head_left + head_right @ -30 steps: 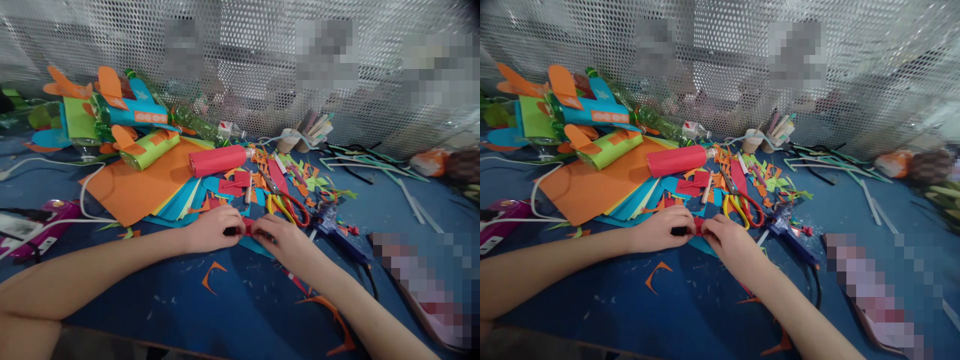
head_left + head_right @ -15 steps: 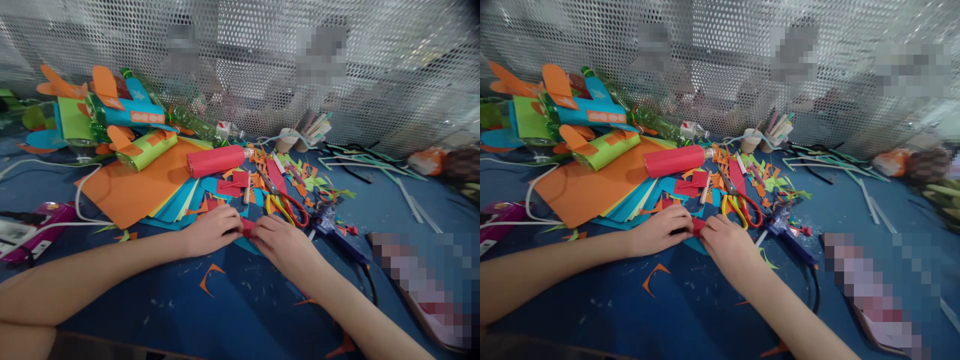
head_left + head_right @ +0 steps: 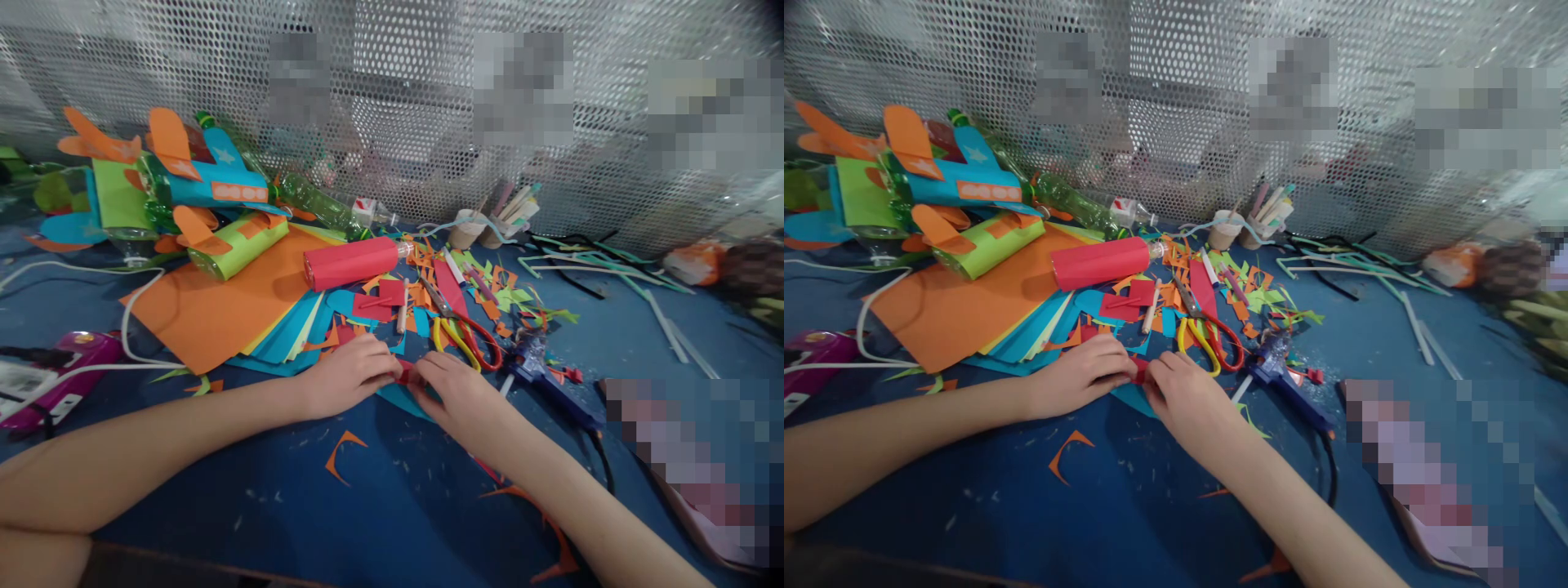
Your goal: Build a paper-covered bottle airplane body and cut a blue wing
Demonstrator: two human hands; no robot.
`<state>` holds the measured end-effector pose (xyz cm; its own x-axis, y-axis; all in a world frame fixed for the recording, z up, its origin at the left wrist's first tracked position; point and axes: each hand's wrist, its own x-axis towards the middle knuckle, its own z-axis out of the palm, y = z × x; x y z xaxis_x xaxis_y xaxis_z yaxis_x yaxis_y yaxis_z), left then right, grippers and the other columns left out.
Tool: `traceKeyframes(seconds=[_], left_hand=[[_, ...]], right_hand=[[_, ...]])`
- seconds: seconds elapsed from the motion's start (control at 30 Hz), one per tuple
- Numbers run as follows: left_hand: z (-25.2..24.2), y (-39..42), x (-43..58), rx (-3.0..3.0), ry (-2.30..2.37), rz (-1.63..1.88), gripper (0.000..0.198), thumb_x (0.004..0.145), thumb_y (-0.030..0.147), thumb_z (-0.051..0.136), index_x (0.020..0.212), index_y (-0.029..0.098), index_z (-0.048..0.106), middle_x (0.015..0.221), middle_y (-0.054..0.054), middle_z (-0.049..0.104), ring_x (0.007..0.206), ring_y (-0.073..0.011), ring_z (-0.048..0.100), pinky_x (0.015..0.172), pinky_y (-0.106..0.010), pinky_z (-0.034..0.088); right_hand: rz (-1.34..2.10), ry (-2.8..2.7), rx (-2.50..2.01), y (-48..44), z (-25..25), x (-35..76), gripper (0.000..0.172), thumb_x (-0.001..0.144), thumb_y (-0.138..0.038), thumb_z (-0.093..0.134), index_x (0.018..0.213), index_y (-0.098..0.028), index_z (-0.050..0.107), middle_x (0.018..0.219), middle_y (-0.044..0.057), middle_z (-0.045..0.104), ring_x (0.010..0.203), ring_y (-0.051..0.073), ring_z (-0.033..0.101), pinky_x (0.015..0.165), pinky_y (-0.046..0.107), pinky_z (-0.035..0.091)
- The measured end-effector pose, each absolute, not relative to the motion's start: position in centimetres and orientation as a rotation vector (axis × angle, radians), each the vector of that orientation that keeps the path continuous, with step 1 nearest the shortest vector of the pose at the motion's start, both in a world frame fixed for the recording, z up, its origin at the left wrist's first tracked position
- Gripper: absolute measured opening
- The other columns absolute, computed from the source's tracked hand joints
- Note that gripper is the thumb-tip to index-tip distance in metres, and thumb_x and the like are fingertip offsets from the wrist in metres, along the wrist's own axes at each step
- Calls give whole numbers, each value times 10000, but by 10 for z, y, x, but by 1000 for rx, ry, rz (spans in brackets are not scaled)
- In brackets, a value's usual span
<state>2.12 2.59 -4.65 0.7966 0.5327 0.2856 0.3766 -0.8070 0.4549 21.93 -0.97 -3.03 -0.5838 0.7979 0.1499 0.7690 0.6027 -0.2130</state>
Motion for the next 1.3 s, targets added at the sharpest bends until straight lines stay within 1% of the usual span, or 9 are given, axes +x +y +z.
traceKeyframes(seconds=[0.17, 0.43, 0.73, 0.87, 0.97, 1.1, 1.2, 1.3], left_hand=[[-46, 24, 20, 2620, 706, 555, 212, 912, 232, 391, 950, 170, 590, 868, -53, 546, 853, -165, 454, 768, -297, 390], [-45, 25, 20, 2538, 749, 567, 136, 864, 245, 494, 925, 175, 594, 918, -48, 539, 911, -165, 476, 820, -298, 399], [-46, 25, 21, 2538, 725, 600, 148, 878, 236, 470, 902, 170, 600, 891, -43, 561, 892, -159, 482, 824, -309, 404], [-48, 27, 20, 2567, 706, 592, 176, 891, 233, 446, 909, 163, 606, 895, -50, 570, 880, -159, 488, 814, -310, 405], [-48, 26, 20, 2607, 686, 587, 194, 897, 218, 425, 913, 150, 605, 895, -59, 577, 877, -164, 496, 816, -316, 403], [-46, 25, 20, 2636, 692, 564, 218, 908, 226, 401, 926, 141, 601, 901, -69, 584, 884, -169, 501, 821, -317, 406], [-45, 24, 21, 2638, 727, 534, 220, 908, 235, 401, 924, 137, 597, 896, -69, 581, 878, -170, 499, 822, -316, 405], [-44, 24, 21, 2648, 731, 538, 217, 908, 241, 402, 916, 138, 593, 877, -65, 577, 864, -170, 492, 811, -311, 403]], right_hand=[[326, -2507, -1369, -10, -26, 218, 132, 838, -139, 482, 730, -165, 552, 758, 51, 561, 737, 161, 559, 672, 294, 464], [382, -2451, -1481, -10, -26, 217, 110, 832, -163, 502, 732, -169, 548, 763, 48, 559, 746, 169, 553, 675, 297, 456], [439, -2393, -1551, -10, -27, 216, 109, 825, -172, 508, 720, -176, 538, 745, 35, 553, 730, 164, 552, 670, 301, 455], [451, -2364, -1495, -11, -27, 217, 52, 809, -144, 533, 774, -183, 527, 763, 25, 563, 723, 161, 549, 651, 294, 456], [429, -2427, -1391, -11, -25, 217, 96, 822, -110, 505, 779, -187, 544, 777, 24, 573, 744, 155, 555, 666, 284, 460], [314, -2538, -1340, -13, -23, 218, 145, 839, -105, 480, 800, -184, 595, 781, 40, 590, 785, 164, 567, 713, 296, 472], [256, -2568, -1346, -14, -22, 218, 131, 830, -104, 496, 808, -175, 603, 796, 46, 598, 795, 173, 570, 744, 319, 480], [226, -2578, -1382, -14, -23, 217, 73, 809, -105, 539, 790, -148, 595, 795, 56, 600, 795, 187, 575, 746, 332, 485]])
